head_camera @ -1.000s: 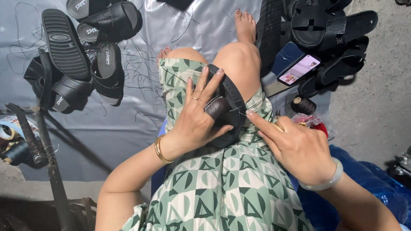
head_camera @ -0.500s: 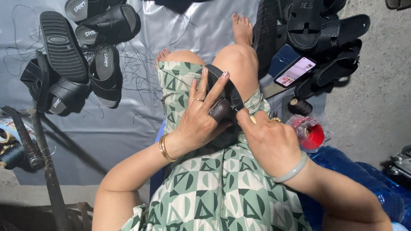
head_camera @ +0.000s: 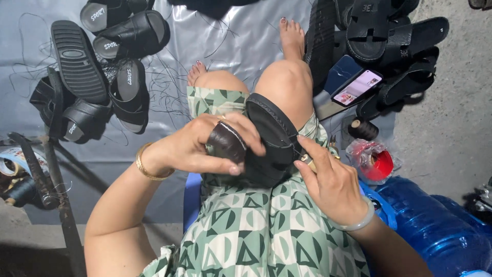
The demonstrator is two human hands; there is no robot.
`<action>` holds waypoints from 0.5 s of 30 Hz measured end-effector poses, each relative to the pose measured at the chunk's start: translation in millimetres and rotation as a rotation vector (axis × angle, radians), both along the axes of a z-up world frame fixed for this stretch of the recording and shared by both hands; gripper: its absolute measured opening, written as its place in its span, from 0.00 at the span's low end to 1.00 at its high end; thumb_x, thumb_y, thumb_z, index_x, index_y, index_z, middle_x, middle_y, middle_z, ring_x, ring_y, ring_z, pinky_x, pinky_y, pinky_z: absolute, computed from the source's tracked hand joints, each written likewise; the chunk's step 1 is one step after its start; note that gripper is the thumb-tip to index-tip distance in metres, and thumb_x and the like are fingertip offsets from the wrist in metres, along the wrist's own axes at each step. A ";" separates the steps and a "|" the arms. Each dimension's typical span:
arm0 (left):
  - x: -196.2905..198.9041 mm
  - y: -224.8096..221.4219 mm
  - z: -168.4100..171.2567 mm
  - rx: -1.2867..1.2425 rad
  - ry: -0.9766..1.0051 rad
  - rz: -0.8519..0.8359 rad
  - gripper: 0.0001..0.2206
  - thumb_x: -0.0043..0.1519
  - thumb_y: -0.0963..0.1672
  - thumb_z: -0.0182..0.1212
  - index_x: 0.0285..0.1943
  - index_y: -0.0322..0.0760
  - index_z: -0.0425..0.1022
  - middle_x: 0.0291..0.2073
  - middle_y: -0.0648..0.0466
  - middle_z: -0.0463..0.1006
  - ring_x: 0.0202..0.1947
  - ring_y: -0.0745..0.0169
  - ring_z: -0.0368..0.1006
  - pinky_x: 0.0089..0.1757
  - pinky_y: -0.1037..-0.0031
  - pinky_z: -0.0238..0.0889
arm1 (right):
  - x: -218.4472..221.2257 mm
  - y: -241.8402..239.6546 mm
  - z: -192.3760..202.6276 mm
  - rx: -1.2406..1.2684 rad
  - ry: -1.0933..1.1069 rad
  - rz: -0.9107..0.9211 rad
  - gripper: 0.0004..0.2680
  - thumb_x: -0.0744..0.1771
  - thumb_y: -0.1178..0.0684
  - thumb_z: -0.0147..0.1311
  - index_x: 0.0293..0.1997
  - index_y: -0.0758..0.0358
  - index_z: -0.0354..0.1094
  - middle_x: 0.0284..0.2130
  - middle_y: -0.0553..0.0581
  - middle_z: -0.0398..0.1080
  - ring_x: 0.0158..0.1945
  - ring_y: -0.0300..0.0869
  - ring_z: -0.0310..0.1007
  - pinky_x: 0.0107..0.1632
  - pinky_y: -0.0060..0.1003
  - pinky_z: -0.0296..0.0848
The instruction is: Hand-sewing the upper part of a black sandal to its sole using a needle and thread.
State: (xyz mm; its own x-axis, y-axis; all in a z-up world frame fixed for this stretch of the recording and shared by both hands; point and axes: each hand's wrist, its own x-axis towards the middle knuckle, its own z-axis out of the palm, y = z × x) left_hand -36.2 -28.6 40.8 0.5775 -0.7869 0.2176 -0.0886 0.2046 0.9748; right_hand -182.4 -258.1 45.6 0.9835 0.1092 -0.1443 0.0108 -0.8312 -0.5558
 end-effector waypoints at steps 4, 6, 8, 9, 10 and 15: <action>3.0 -14.5 -7.5 -0.180 0.272 -0.124 0.04 0.53 0.42 0.61 0.30 0.34 0.76 0.31 0.49 0.78 0.38 0.53 0.73 0.42 0.66 0.66 | 14.4 8.3 11.1 0.053 -0.052 -0.001 0.11 0.64 0.54 0.48 0.51 0.59 0.63 0.36 0.56 0.71 0.35 0.49 0.73 0.30 0.38 0.71; 5.3 -22.7 -8.5 -0.188 0.247 -0.097 0.04 0.54 0.41 0.60 0.31 0.34 0.76 0.27 0.50 0.78 0.32 0.55 0.73 0.38 0.67 0.67 | 12.7 9.2 8.6 0.051 -0.059 -0.006 0.11 0.64 0.55 0.48 0.51 0.59 0.64 0.37 0.56 0.71 0.35 0.49 0.73 0.30 0.38 0.70; 11.7 -29.5 -3.7 0.077 -0.339 0.069 0.01 0.52 0.37 0.60 0.27 0.30 0.75 0.22 0.50 0.74 0.25 0.53 0.70 0.30 0.72 0.65 | 11.5 11.4 7.2 -0.002 -0.061 -0.021 0.11 0.65 0.55 0.47 0.51 0.61 0.64 0.38 0.58 0.71 0.37 0.50 0.73 0.30 0.40 0.71; 7.2 -27.5 -15.4 0.077 -0.337 0.068 0.01 0.52 0.37 0.60 0.27 0.30 0.75 0.22 0.50 0.74 0.25 0.53 0.70 0.30 0.72 0.65 | 11.5 12.3 7.8 -0.002 -0.059 -0.022 0.11 0.65 0.55 0.47 0.51 0.61 0.64 0.38 0.58 0.71 0.37 0.50 0.73 0.30 0.40 0.71; 4.2 -26.0 -27.2 0.118 -0.370 0.084 0.03 0.52 0.36 0.60 0.26 0.30 0.73 0.19 0.51 0.71 0.22 0.54 0.69 0.27 0.73 0.64 | 12.3 13.0 7.9 0.034 -0.047 -0.032 0.11 0.64 0.56 0.47 0.51 0.63 0.64 0.39 0.59 0.71 0.37 0.51 0.73 0.31 0.40 0.71; 8.7 -32.2 -19.4 0.195 -0.451 0.024 0.05 0.50 0.36 0.62 0.24 0.26 0.70 0.14 0.50 0.69 0.18 0.53 0.70 0.22 0.72 0.63 | 9.0 14.9 0.8 0.106 -0.038 -0.063 0.11 0.64 0.57 0.48 0.51 0.63 0.63 0.40 0.59 0.71 0.37 0.51 0.73 0.33 0.40 0.72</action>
State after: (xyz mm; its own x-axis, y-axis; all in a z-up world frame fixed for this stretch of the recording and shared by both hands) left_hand -27.5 -60.9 21.4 0.4777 -0.8255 0.3004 -0.5133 0.0152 0.8581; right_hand -173.4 -243.1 46.4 0.9934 0.0594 -0.0979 -0.0173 -0.7674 -0.6409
